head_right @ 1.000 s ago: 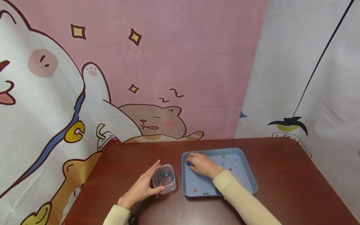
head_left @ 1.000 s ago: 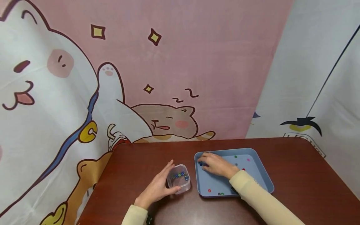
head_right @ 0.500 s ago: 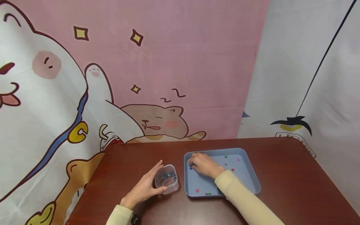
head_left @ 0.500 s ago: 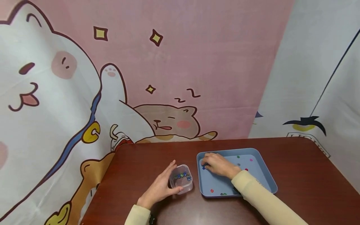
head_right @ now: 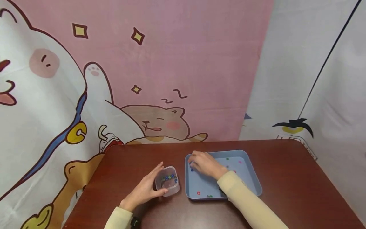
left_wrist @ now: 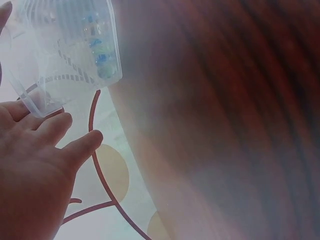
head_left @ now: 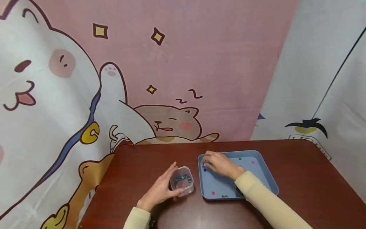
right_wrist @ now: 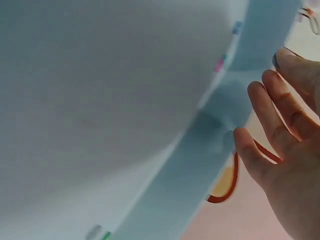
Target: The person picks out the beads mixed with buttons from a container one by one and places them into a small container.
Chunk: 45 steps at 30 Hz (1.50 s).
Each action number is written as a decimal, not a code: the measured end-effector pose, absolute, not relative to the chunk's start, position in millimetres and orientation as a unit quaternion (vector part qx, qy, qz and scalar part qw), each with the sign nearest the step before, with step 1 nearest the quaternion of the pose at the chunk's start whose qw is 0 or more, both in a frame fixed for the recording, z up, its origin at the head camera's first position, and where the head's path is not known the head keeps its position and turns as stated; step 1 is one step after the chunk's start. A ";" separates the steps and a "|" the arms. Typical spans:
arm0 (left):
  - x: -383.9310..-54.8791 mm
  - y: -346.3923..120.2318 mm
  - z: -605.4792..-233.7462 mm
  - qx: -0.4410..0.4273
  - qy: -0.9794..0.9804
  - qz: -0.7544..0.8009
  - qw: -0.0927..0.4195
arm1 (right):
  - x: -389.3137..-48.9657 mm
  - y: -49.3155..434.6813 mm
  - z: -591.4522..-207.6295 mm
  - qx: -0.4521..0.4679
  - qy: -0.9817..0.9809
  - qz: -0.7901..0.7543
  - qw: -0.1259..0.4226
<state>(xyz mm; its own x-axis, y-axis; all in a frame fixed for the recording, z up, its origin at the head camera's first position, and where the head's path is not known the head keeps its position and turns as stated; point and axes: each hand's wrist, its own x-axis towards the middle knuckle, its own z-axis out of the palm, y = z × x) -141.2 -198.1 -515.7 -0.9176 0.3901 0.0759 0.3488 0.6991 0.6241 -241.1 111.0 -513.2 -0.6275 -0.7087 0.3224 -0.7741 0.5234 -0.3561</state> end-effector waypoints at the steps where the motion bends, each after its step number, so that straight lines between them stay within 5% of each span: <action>1: -141.3 -198.1 -515.1 0.199 0.921 0.333 0.032 | -241.0 111.0 -510.0 0.426 -0.869 0.242 0.072; 13: -142.0 -197.3 -514.2 0.198 0.922 0.332 0.037 | -227.9 113.9 -479.9 0.441 -0.849 0.261 0.129; 45: -140.6 -198.8 -515.0 0.206 0.920 0.332 0.024 | -176.9 87.3 -459.3 0.394 -0.843 0.339 0.139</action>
<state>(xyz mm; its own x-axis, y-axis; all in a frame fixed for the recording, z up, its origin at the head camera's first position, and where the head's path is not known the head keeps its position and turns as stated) -140.6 -198.8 -515.0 -0.9144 0.3941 0.0929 0.3628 0.6957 0.6200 -176.9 87.3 -459.3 -0.6511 -0.5690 0.5023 -0.7583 0.4595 -0.4625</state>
